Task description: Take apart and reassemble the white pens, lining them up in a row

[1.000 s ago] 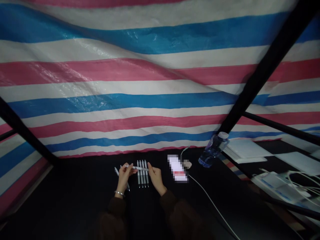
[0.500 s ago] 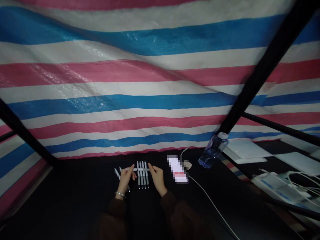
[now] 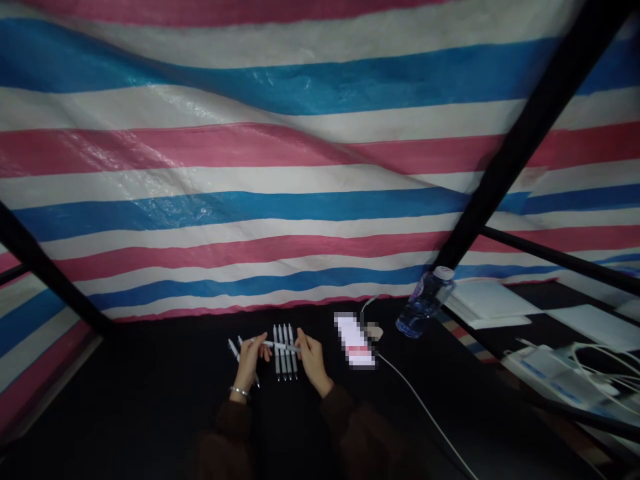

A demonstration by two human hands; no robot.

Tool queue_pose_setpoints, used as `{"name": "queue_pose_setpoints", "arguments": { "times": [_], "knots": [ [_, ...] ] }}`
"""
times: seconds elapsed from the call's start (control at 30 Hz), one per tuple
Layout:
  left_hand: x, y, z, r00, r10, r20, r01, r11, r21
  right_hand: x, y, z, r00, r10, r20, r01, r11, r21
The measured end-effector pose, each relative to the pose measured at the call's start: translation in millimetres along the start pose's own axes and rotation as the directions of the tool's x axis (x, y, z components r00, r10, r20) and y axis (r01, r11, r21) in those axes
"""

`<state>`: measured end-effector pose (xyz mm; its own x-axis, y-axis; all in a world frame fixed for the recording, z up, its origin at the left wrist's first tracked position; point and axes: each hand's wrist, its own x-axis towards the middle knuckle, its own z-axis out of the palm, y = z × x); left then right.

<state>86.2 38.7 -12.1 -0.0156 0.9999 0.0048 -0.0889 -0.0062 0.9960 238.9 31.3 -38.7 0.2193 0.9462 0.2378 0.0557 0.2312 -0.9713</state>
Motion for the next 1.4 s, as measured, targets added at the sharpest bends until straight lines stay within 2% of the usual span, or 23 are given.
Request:
{"name": "queue_pose_setpoints", "arguments": {
  "times": [0.07,0.33,0.57,0.63,0.73,0.83,0.97,1.2,1.3,1.4],
  "knots": [
    [-0.4,0.6,-0.1,1.0,-0.008,-0.012,0.008,1.0,-0.007,0.7,4.5,0.5,1.0,0.027,-0.007,-0.027,0.999,-0.02],
    [0.0,0.2,-1.0,0.998,-0.019,-0.068,0.017,1.0,-0.023,3.2,2.6,0.7,0.997,-0.059,0.058,0.062,0.997,-0.05],
    [3.4,-2.3,-1.9,0.996,-0.005,-0.088,0.0,0.998,-0.063,4.8,-4.2,0.2,0.988,-0.151,-0.02,0.15,0.988,-0.044],
    [3.1,-1.3,-1.6,0.995,0.001,-0.095,-0.008,0.997,-0.072,3.2,-4.0,-0.5,0.992,-0.129,0.0,0.129,0.991,-0.028],
    [2.4,0.2,-1.4,0.994,0.002,-0.113,-0.012,0.996,-0.083,0.1,-2.2,-2.1,0.998,-0.028,0.052,0.029,0.999,-0.018],
    [2.1,0.5,-1.5,0.991,-0.014,-0.132,0.002,0.996,-0.088,-0.7,-0.8,-2.8,0.998,0.044,0.043,-0.042,0.998,-0.041],
    [2.7,0.2,-1.6,0.99,-0.022,-0.137,0.009,0.996,-0.093,2.2,-3.4,-2.1,0.999,0.015,0.034,-0.014,1.0,-0.027],
    [3.2,-0.1,-1.8,0.988,-0.029,-0.154,0.01,0.993,-0.12,3.0,-11.9,-3.0,0.989,-0.142,0.05,0.141,0.99,0.023],
    [2.7,0.0,-1.8,0.993,-0.026,-0.116,0.017,0.997,-0.081,0.9,-9.2,-3.4,0.987,-0.116,0.109,0.116,0.993,0.011],
    [2.4,-0.1,-1.8,0.995,-0.016,-0.102,0.01,0.998,-0.054,-0.3,-2.8,-2.7,0.991,-0.025,0.135,0.03,0.999,-0.035]
  ]
}}
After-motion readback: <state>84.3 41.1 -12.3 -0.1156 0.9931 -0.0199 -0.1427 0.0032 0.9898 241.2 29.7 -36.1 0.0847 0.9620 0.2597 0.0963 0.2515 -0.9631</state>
